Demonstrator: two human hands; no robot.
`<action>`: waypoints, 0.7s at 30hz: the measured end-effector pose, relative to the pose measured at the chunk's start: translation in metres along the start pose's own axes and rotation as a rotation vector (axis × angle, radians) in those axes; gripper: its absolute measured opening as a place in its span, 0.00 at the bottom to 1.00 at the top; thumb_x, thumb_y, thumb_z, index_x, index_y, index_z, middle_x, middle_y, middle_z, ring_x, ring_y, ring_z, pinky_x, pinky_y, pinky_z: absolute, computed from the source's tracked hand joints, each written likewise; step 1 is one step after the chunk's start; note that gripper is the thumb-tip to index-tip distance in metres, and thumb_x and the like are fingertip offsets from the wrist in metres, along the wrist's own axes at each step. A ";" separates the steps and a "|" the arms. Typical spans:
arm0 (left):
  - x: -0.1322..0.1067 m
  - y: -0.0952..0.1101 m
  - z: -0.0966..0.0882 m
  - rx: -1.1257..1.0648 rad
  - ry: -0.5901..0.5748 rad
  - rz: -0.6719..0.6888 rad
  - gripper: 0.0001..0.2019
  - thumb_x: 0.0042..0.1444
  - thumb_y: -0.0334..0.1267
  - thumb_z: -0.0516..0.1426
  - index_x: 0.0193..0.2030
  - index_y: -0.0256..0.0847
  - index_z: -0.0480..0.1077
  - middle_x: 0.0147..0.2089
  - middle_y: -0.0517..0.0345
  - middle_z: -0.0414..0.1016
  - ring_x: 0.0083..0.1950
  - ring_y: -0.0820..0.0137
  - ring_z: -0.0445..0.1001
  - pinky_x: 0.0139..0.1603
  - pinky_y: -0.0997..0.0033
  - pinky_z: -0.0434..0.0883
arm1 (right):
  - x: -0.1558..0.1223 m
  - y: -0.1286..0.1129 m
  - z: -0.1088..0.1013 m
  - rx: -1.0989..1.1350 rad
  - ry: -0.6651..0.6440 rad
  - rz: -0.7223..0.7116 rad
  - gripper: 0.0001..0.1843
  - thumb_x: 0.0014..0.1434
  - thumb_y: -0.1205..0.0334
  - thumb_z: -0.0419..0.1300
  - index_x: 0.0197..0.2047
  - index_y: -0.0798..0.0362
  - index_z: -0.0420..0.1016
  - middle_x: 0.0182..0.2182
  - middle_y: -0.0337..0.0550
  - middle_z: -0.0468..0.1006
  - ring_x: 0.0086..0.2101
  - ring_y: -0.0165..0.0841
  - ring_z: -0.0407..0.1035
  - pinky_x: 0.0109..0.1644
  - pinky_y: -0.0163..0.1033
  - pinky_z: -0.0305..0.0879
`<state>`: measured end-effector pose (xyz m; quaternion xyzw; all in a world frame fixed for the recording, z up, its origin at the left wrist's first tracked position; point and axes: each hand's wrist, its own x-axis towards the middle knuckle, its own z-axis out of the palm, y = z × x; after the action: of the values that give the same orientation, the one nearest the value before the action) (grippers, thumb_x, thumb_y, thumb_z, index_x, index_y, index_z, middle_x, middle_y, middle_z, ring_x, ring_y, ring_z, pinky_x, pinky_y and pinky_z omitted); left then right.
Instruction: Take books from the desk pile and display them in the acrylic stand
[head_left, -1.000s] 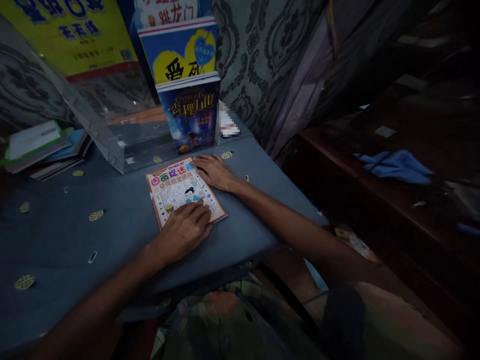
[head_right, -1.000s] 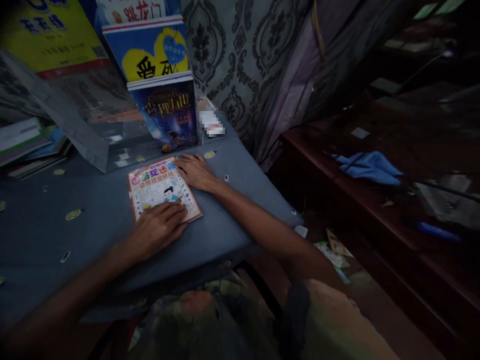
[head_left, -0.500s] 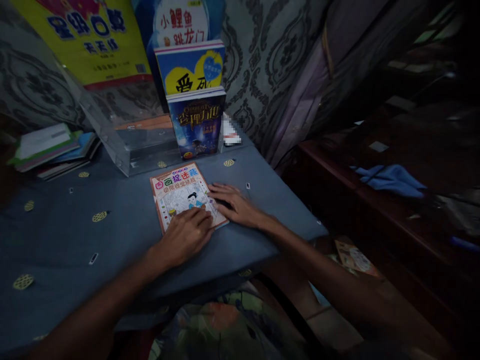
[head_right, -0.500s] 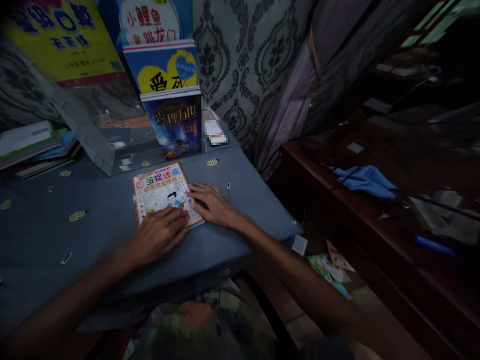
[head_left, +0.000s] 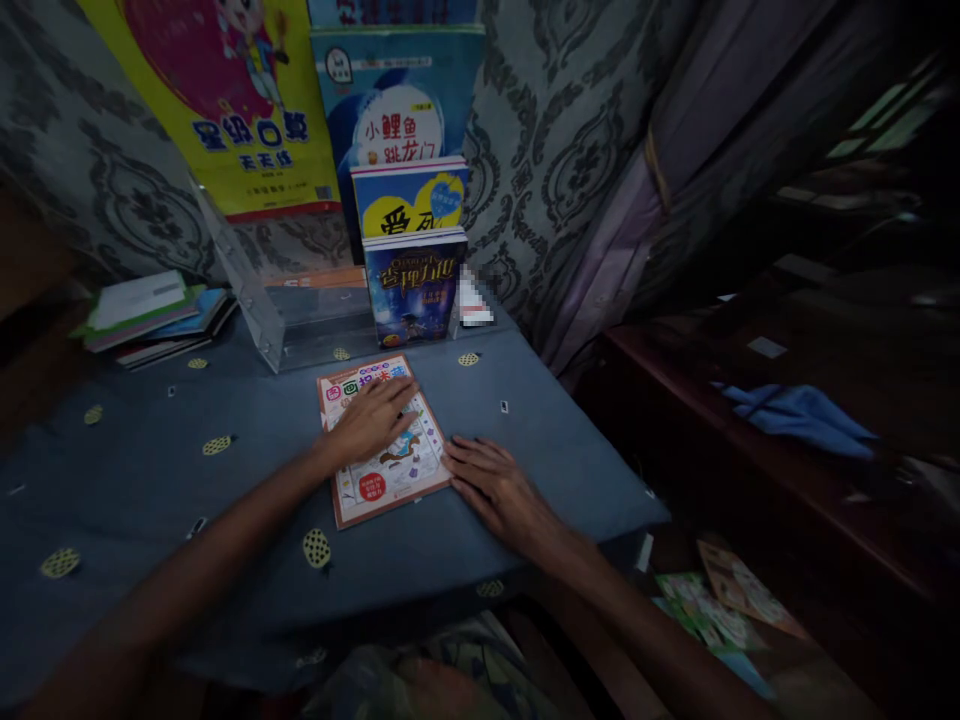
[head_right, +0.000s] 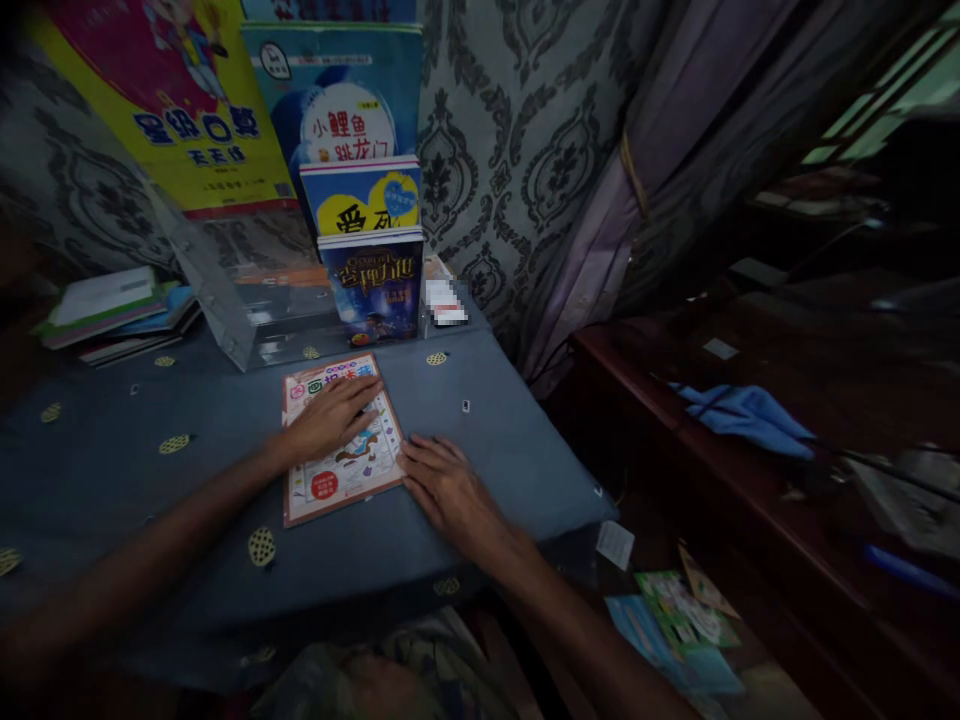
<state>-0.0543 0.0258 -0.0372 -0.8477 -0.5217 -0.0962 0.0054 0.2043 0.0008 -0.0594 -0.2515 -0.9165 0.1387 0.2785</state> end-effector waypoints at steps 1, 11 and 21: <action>0.007 -0.010 0.001 0.008 -0.002 -0.037 0.23 0.72 0.42 0.45 0.69 0.36 0.62 0.71 0.43 0.64 0.72 0.60 0.62 0.70 0.52 0.59 | -0.001 0.000 0.000 0.000 0.004 0.000 0.19 0.69 0.65 0.57 0.60 0.46 0.76 0.55 0.50 0.81 0.57 0.43 0.73 0.62 0.58 0.70; -0.019 -0.097 0.004 -0.113 0.032 -0.162 0.27 0.72 0.47 0.41 0.69 0.35 0.63 0.71 0.45 0.64 0.72 0.61 0.62 0.72 0.54 0.58 | 0.002 -0.004 -0.007 -0.036 -0.008 0.011 0.14 0.69 0.63 0.56 0.53 0.49 0.80 0.51 0.50 0.83 0.54 0.44 0.75 0.57 0.57 0.72; -0.042 -0.103 0.011 -0.070 0.206 -0.231 0.22 0.71 0.42 0.45 0.63 0.35 0.69 0.64 0.44 0.73 0.65 0.61 0.70 0.68 0.55 0.64 | 0.120 -0.040 0.054 -0.063 -0.292 -0.086 0.20 0.68 0.65 0.56 0.61 0.61 0.72 0.63 0.60 0.71 0.65 0.44 0.63 0.70 0.52 0.59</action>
<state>-0.1621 0.0368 -0.0642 -0.7673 -0.6088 -0.2006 0.0185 0.0713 0.0261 -0.0342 -0.1980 -0.9610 0.1329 0.1400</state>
